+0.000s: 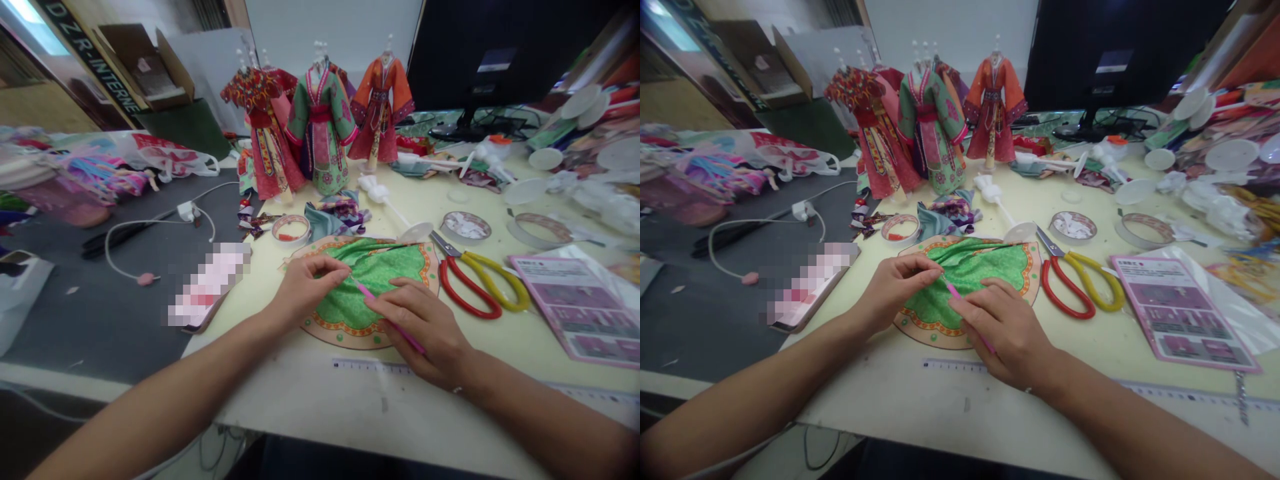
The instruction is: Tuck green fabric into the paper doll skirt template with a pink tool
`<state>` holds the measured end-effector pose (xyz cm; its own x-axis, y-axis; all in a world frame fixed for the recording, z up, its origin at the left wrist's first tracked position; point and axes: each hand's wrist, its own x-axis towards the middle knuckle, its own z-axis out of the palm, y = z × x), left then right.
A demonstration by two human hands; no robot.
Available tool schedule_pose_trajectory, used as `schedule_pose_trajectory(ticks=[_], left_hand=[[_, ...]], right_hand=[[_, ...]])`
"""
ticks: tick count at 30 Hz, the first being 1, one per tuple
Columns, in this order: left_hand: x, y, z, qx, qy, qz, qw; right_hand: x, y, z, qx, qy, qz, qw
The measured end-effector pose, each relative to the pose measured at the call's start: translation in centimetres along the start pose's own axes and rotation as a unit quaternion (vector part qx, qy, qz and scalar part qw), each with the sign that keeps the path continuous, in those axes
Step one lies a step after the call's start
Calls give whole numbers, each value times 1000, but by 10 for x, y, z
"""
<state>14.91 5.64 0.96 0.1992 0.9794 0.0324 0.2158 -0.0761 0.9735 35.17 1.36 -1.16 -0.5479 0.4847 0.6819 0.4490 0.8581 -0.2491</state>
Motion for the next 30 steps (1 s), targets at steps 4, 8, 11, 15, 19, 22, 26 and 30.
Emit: schedule_pose_trajectory(ticks=[4, 8, 11, 15, 19, 22, 26, 30], left_hand=[[-1, 0, 1, 5, 3, 5, 1000], [-1, 1, 1, 17, -1, 5, 1000], [-1, 2, 1, 25, 0, 8, 1000], [-1, 3, 1, 32, 0, 14, 999], [-1, 4, 1, 35, 1, 15, 999], [-1, 4, 1, 35, 1, 15, 999], [-1, 4, 1, 42, 0, 20, 999], [0, 2, 0, 52, -4, 24, 998]], right_hand=[[-1, 0, 0, -1, -1, 5, 1000], [0, -1, 0, -1, 2, 2, 1000], [0, 0, 0, -4, 3, 1, 1000], [1, 0, -1, -3, 2, 3, 1000], [1, -1, -1, -1, 5, 1, 1000], [2, -1, -1, -2, 4, -3, 1000], [2, -2, -1, -5, 9, 0, 1000], [2, -1, -1, -9, 10, 1, 1000]])
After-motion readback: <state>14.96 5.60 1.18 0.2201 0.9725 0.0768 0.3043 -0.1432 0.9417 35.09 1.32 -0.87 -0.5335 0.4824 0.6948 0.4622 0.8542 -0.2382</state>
